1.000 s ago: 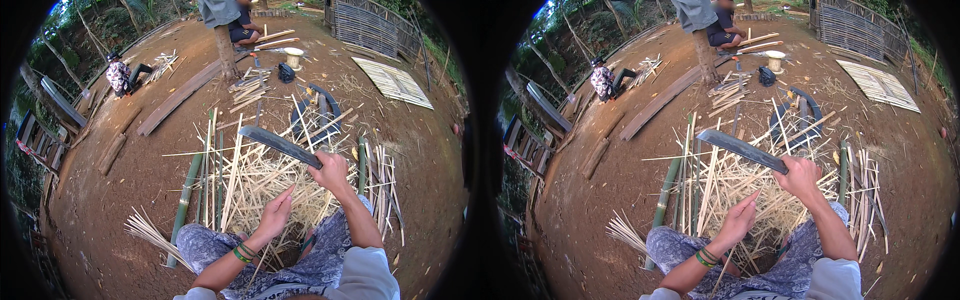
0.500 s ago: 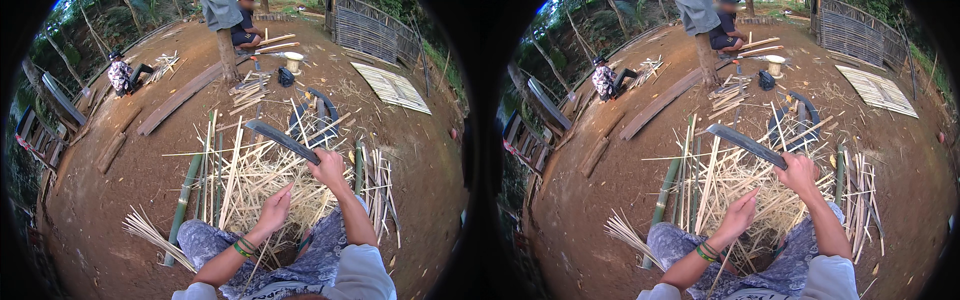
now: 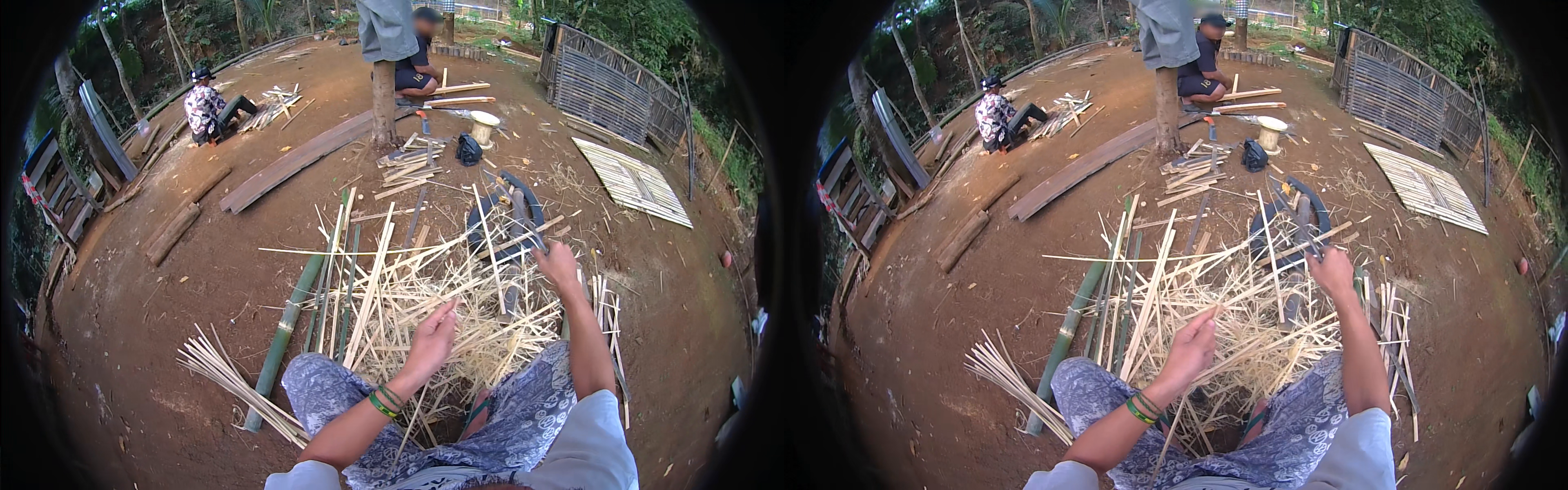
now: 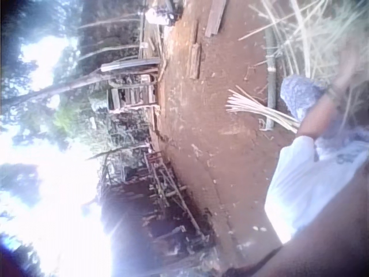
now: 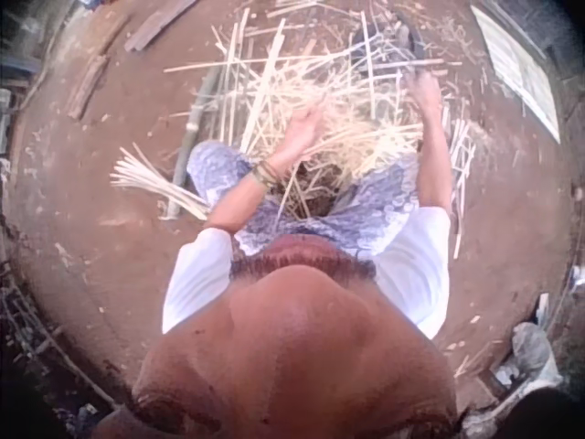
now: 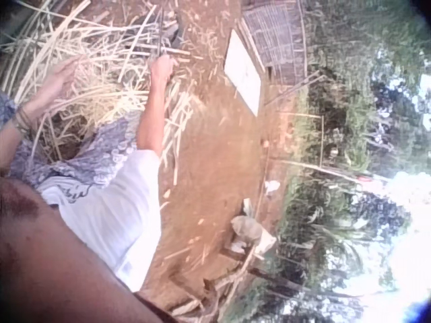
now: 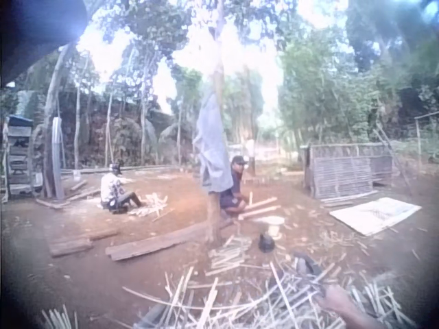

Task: The person sits on the ground and uses a large knife to split long bamboo poles into thin strips. They hold the bamboo vertically and strike it with the knife to separate the fibers, then peel away the resulting strips. The person occasionally pauses to inspect the split bamboo or adjust their grip.

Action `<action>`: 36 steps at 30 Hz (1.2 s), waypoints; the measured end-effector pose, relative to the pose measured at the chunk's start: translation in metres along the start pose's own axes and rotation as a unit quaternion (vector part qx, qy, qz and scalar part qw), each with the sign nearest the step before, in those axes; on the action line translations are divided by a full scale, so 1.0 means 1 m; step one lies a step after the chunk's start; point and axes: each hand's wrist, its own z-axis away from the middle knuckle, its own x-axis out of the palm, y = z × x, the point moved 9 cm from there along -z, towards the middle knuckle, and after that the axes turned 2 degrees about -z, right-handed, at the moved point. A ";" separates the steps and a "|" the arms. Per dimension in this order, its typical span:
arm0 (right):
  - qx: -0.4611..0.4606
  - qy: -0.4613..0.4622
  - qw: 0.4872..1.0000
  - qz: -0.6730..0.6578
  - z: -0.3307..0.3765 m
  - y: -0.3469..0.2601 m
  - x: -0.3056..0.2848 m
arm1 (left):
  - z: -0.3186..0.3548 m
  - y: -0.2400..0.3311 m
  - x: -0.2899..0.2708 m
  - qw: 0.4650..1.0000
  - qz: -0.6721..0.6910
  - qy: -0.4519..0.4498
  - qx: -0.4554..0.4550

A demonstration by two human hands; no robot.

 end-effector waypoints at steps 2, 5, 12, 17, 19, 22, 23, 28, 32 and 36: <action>-0.029 0.003 0.999 0.035 0.027 -0.008 0.019 | -0.009 0.000 -0.017 0.999 -0.004 0.036 0.010; -0.055 -0.110 0.992 -0.021 0.070 -0.078 0.027 | -0.014 0.014 -0.037 0.993 -0.018 0.115 0.017; -0.138 -0.116 0.974 -0.136 0.151 -0.179 0.024 | -0.026 0.050 -0.047 0.978 -0.107 0.161 0.076; -0.241 -0.014 0.956 -0.166 0.171 -0.200 0.011 | -0.033 0.053 -0.066 0.978 -0.119 0.143 0.089; -0.251 -0.010 0.952 -0.174 0.174 -0.200 0.006 | -0.032 0.056 -0.064 0.979 -0.111 0.138 0.099; -0.295 -0.057 0.933 -0.196 0.174 -0.208 -0.004 | -0.028 0.058 -0.059 0.985 -0.051 0.133 0.097; -0.269 -0.122 0.945 -0.142 0.171 -0.208 -0.006 | -0.026 0.059 -0.064 0.983 -0.037 0.141 0.108; -0.347 0.203 0.900 0.167 0.077 -0.193 -0.074 | -0.027 0.055 -0.082 0.967 -0.120 0.166 0.152; -0.300 0.110 0.878 0.357 0.005 -0.166 -0.069 | -0.029 0.053 -0.079 0.958 -0.158 0.166 0.173; -0.343 -0.009 0.829 0.442 0.000 -0.158 -0.013 | -0.024 0.056 -0.081 0.964 -0.125 0.174 0.159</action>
